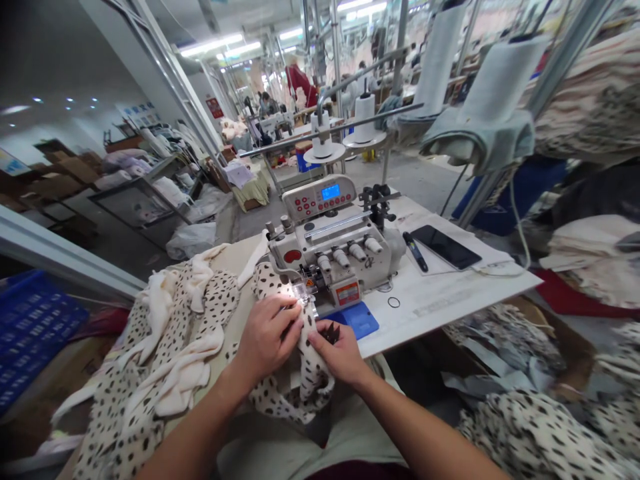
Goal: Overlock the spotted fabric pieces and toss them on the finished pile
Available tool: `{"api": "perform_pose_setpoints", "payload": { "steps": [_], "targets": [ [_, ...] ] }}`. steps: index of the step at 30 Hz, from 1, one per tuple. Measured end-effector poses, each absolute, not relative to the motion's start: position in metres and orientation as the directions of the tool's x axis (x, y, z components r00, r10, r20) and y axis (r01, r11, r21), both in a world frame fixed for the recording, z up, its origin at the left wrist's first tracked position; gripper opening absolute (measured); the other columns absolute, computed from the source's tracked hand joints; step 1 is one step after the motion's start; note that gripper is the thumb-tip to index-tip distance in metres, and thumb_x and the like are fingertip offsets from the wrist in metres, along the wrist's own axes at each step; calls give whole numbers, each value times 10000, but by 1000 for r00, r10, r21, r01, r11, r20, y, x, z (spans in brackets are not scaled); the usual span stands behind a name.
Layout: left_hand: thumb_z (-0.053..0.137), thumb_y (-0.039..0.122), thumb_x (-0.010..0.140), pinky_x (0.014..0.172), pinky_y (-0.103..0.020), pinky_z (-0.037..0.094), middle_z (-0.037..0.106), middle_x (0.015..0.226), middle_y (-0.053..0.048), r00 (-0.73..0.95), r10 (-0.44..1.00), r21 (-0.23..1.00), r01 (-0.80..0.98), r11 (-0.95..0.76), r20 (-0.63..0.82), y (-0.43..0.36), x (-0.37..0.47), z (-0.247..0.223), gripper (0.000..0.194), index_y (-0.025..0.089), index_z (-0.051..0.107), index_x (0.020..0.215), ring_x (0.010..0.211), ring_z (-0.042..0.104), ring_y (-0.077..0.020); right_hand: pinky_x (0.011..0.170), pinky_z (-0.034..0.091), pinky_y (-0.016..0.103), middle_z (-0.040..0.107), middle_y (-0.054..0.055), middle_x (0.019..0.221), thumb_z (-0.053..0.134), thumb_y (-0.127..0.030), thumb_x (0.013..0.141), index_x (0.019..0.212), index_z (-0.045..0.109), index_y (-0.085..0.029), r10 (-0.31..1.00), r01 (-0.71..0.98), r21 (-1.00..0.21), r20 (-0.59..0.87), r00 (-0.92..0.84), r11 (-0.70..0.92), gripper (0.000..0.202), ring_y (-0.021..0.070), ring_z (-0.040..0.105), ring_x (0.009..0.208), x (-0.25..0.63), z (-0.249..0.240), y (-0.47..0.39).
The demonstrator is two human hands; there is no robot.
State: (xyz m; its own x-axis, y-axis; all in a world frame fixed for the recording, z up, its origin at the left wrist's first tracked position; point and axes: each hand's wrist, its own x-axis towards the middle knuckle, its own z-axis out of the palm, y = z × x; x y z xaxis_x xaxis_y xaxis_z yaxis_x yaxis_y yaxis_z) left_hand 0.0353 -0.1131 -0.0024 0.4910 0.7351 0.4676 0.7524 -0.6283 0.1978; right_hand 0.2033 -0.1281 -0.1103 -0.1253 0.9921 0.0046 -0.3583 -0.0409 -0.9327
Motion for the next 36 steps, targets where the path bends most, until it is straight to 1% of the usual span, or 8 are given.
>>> {"api": "perform_pose_setpoints", "payload": {
  "steps": [10, 18, 20, 23, 26, 29, 32, 36],
  "targets": [
    [586, 211, 906, 935, -450, 433, 680, 1076, -105, 522, 697, 155, 735, -660, 491, -129, 47, -7, 248, 203, 676, 1137, 1022, 593, -256, 621, 479, 291, 663, 16, 669, 794, -575, 728, 756, 700, -170, 999, -385, -922, -18, -52, -36, 417, 152, 557, 606, 203, -109, -125],
    [632, 203, 882, 910, -456, 439, 675, 1097, -109, 457, 705, 165, 765, -623, 542, -137, 46, -11, 254, 209, 656, 1134, 1032, 601, -272, 646, 502, 299, 678, 21, 694, 818, -517, 724, 774, 702, -177, 998, -406, -913, -7, -59, -31, 363, 158, 580, 632, 204, -112, -126],
    [620, 133, 868, 886, -431, 464, 669, 1064, -104, 407, 690, 212, 750, -627, 599, -145, 45, -17, 269, 206, 636, 1126, 1000, 606, -255, 649, 512, 302, 696, 27, 715, 827, -514, 713, 799, 712, -180, 997, -415, -909, 1, -83, -33, 364, 161, 594, 635, 204, -113, -127],
    [604, 104, 862, 866, -384, 501, 645, 1004, -88, 237, 745, 414, 708, -572, 624, -162, 44, -30, 244, 202, 602, 1086, 957, 612, -222, 620, 511, 292, 696, 23, 690, 833, -513, 703, 780, 711, -182, 991, -423, -905, 17, -130, -40, 361, 154, 592, 604, 205, -112, -127],
    [606, 205, 899, 854, -361, 532, 633, 995, -77, -72, 887, 745, 576, -336, 456, -179, 47, -47, 158, 202, 568, 1053, 929, 637, -198, 563, 499, 283, 692, 27, 648, 830, -525, 696, 758, 725, -172, 976, -419, -906, 32, -216, -63, 374, 151, 586, 555, 208, -109, -126],
    [652, 329, 894, 870, -353, 553, 655, 1063, -97, -241, 964, 977, 206, -59, 109, -187, 53, -60, 251, 196, 520, 1060, 974, 674, -196, 587, 515, 299, 722, 48, 686, 837, -512, 685, 779, 761, -159, 952, -399, -914, 53, -301, -76, 373, 167, 617, 581, 213, -106, -125],
    [759, 369, 811, 893, -346, 547, 683, 1081, -105, -147, 978, 984, -121, 131, -148, -187, 60, -63, 386, 198, 486, 1023, 1002, 689, -202, 637, 519, 310, 737, 51, 720, 859, -479, 656, 772, 778, -158, 937, -376, -925, 79, -341, -59, 351, 179, 632, 626, 217, -105, -124],
    [816, 328, 746, 796, -290, 540, 698, 944, -49, -33, 959, 914, -313, 257, -281, -186, 60, -55, 421, 205, 459, 930, 857, 682, -162, 600, 487, 294, 715, 38, 686, 851, -478, 653, 745, 767, -159, 933, -365, -931, 105, -343, -29, 343, 169, 603, 600, 219, -107, -124]
  ]
}}
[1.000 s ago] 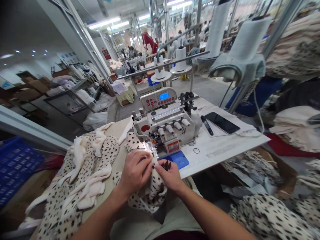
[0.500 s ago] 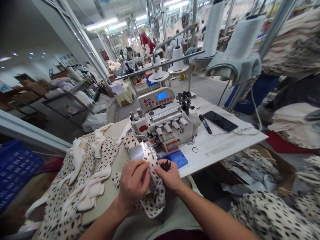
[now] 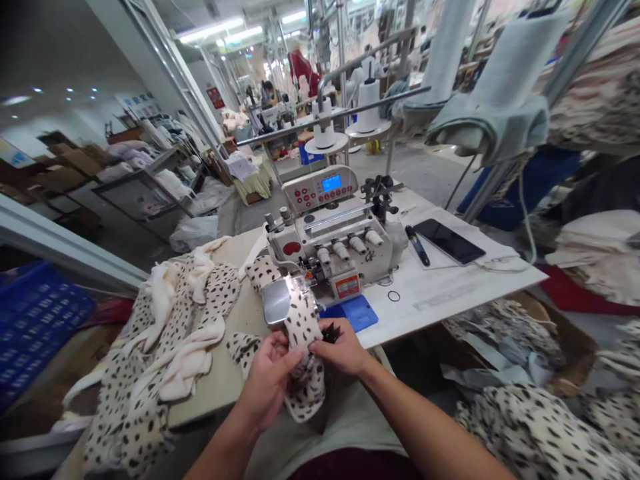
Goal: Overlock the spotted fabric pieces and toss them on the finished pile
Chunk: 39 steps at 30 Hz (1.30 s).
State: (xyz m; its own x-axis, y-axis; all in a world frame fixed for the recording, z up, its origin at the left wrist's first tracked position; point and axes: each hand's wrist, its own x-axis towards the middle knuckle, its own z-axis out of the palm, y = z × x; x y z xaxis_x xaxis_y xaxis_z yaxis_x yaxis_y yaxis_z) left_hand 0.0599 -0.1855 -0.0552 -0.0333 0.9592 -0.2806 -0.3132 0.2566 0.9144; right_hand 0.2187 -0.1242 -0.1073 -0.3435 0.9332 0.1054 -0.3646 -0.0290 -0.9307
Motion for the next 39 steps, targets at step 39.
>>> {"api": "perform_pose_setpoints", "payload": {
  "steps": [39],
  "targets": [
    [695, 384, 851, 925, -459, 438, 645, 1081, -86, 432, 857, 215, 842, -495, 281, -188, -47, -66, 295, 222, 628, 1089, 1060, 584, -290, 605, 502, 282, 708, 36, 684, 726, -362, 711, 741, 729, -173, 999, -271, -963, 13, -51, -1, 191, 164, 604, 600, 202, -113, -123]
  ]
}}
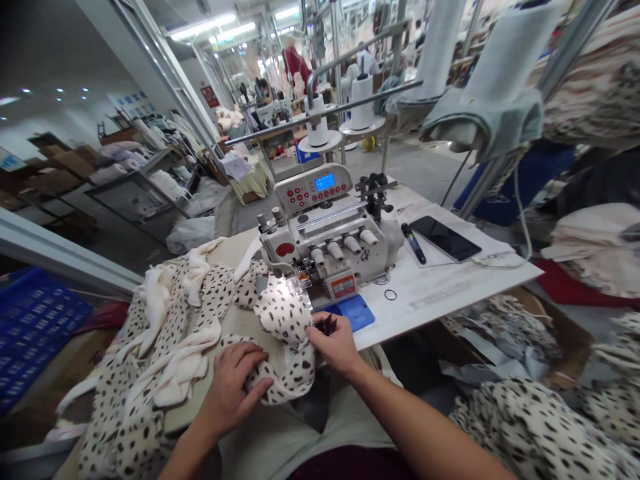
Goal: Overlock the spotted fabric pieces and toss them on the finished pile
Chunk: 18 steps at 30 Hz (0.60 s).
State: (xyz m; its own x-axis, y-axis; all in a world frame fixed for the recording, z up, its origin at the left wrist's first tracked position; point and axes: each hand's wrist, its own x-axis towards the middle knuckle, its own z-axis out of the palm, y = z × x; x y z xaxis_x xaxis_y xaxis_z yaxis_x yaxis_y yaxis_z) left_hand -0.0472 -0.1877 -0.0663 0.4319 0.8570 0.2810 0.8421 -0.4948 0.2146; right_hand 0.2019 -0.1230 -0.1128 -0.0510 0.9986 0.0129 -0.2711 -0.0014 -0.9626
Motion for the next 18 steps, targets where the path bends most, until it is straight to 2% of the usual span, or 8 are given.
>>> {"api": "perform_pose_setpoints", "payload": {
  "steps": [4, 6, 8, 10, 13, 15, 17, 18],
  "targets": [
    [639, 340, 906, 682, -343, 428, 624, 805, -46, 549, 793, 94, 804, -588, 264, -203, -46, -68, 149, 200, 618, 858, 778, 579, -217, 617, 486, 286, 691, 33, 682, 704, -377, 709, 729, 712, -172, 999, -213, -977, 4, -32, -3, 206, 167, 589, 615, 201, -108, -124],
    [515, 273, 965, 594, -323, 373, 571, 685, -29, 592, 734, 79, 758, -647, 334, -218, -28, -79, 221, 198, 573, 765, 659, 528, -193, 627, 467, 283, 671, 24, 677, 694, -372, 712, 711, 695, -173, 1000, -171, -985, -1, -20, -4, 199, 163, 570, 628, 202, -100, -126],
    [387, 200, 980, 570, -323, 357, 542, 648, -36, 569, 701, 123, 733, -669, 430, -234, -3, -93, 293, 198, 556, 741, 620, 505, -192, 638, 438, 273, 636, 6, 665, 690, -339, 706, 670, 666, -179, 1000, -120, -993, -1, -9, -2, 166, 153, 539, 640, 205, -91, -126],
    [418, 184, 967, 562, -312, 371, 561, 665, -40, 559, 720, 192, 719, -668, 412, -248, 21, -105, 263, 199, 564, 749, 625, 528, -190, 628, 401, 259, 589, -16, 642, 686, -286, 685, 631, 634, -185, 1000, -67, -998, -5, 0, -5, 126, 141, 496, 640, 208, -81, -126],
    [615, 323, 914, 645, -310, 481, 655, 833, -68, 434, 844, 480, 694, -537, 315, -253, 45, -114, 126, 197, 626, 919, 748, 617, -205, 590, 356, 244, 531, -38, 604, 656, -228, 656, 601, 607, -186, 999, -18, -999, -33, -15, -34, 85, 129, 443, 621, 212, -71, -127],
    [649, 370, 895, 726, -318, 531, 675, 945, -86, 178, 963, 747, 607, -271, 204, -246, 52, -112, 219, 197, 623, 1026, 814, 649, -201, 574, 355, 238, 530, -36, 592, 626, -219, 656, 589, 600, -179, 996, -25, -998, -64, -64, -66, 83, 125, 444, 608, 212, -68, -128],
    [648, 399, 893, 725, -309, 555, 679, 1037, -108, -116, 993, 932, 362, 28, 15, -232, 55, -104, 310, 192, 597, 1118, 827, 665, -188, 568, 385, 239, 576, -22, 617, 599, -235, 669, 638, 634, -165, 986, -61, -993, -94, -134, -103, 83, 128, 480, 597, 210, -66, -131],
    [668, 425, 875, 702, -298, 562, 679, 1086, -124, -211, 973, 969, 206, 135, -90, -224, 57, -98, 392, 186, 579, 1173, 836, 673, -188, 560, 399, 240, 603, -15, 636, 594, -241, 666, 688, 657, -158, 977, -107, -984, -124, -172, -143, 106, 129, 497, 587, 209, -65, -132]
  ]
}}
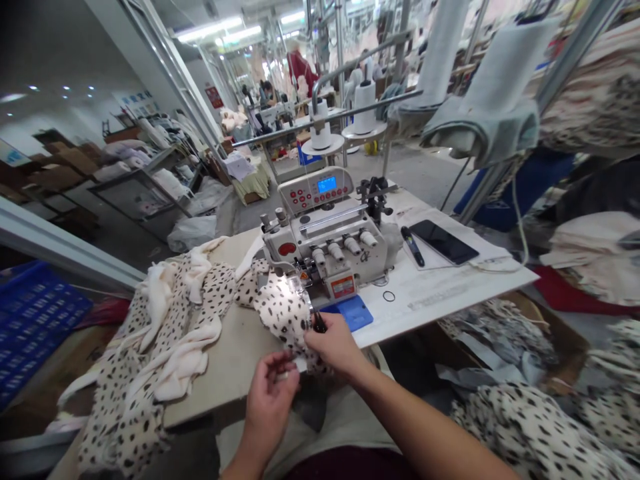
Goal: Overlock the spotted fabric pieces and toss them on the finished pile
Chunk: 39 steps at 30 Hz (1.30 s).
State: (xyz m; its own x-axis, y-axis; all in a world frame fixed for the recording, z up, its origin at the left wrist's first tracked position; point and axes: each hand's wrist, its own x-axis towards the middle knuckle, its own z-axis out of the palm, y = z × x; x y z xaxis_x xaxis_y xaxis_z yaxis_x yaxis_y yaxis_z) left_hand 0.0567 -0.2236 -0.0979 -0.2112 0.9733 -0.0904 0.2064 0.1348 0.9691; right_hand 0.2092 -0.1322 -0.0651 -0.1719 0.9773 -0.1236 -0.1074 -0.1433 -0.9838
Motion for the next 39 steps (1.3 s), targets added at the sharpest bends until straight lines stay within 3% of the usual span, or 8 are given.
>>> {"api": "perform_pose_setpoints", "payload": {
  "steps": [4, 13, 18, 23, 29, 32, 35, 39],
  "targets": [
    [806, 429, 745, 798, -295, 570, 703, 1162, -146, -131, 949, 953, -142, 267, -285, -197, 60, -70, 578, 149, 615, 1213, 976, 689, -221, 481, 358, 212, 615, -29, 617, 609, -199, 572, 795, 676, -151, 924, -334, -873, -275, -266, -356, 238, 97, 459, 496, 207, -59, -135],
    [684, 414, 876, 828, -266, 547, 740, 968, -65, -116, 992, 995, 83, 60, -50, -196, 56, -53, 302, 158, 640, 1031, 888, 688, -183, 522, 358, 204, 593, -39, 625, 579, -131, 552, 697, 647, -157, 957, -229, -939, -212, -199, -256, 162, 98, 448, 566, 209, -63, -136],
    [766, 289, 783, 861, -319, 574, 737, 1086, -110, -57, 978, 979, -8, 201, -202, -198, 62, -67, 458, 171, 553, 1170, 936, 721, -211, 479, 312, 204, 508, -61, 576, 568, -166, 559, 697, 552, -189, 955, -305, -907, -253, -155, -290, 141, 93, 393, 522, 208, -74, -143],
    [731, 198, 757, 883, -327, 566, 752, 1042, -105, -27, 985, 970, 174, 171, -168, -194, 53, -62, 302, 140, 654, 1043, 949, 715, -229, 470, 285, 196, 483, -72, 571, 601, -151, 546, 686, 526, -195, 961, -314, -909, -240, -137, -272, 165, 87, 372, 524, 211, -79, -142],
    [754, 197, 739, 898, -341, 563, 717, 1091, -111, -47, 968, 969, -19, 247, -248, -192, 60, -68, 461, 167, 524, 1138, 970, 709, -212, 477, 316, 222, 481, -55, 581, 671, -353, 725, 724, 589, -184, 974, -285, -936, -165, -157, -205, 188, 97, 368, 509, 211, -81, -140],
    [738, 233, 775, 760, -282, 567, 661, 919, -33, -221, 971, 994, 32, 101, -92, -191, 64, -74, 398, 203, 447, 1045, 821, 687, -162, 569, 386, 236, 531, -30, 630, 707, -448, 801, 720, 614, -172, 997, -174, -984, -21, -77, -34, 302, 119, 442, 596, 209, -86, -138],
    [685, 193, 823, 712, -265, 540, 550, 854, 7, -350, 878, 926, 306, -223, 327, -188, 64, -69, 295, 220, 439, 983, 762, 615, -136, 596, 407, 244, 565, -16, 649, 664, -502, 857, 744, 640, -169, 999, -161, -986, 44, -32, 38, 352, 129, 472, 614, 205, -93, -136],
    [600, 35, 813, 892, -385, 501, 590, 975, -67, 74, 623, 375, 741, -557, 779, -180, 61, -48, 284, 210, 584, 1036, 968, 594, -209, 627, 442, 259, 617, 3, 672, 670, -524, 856, 768, 686, -168, 997, -193, -980, 62, -53, 51, 367, 143, 523, 630, 200, -98, -133]
  ]
}}
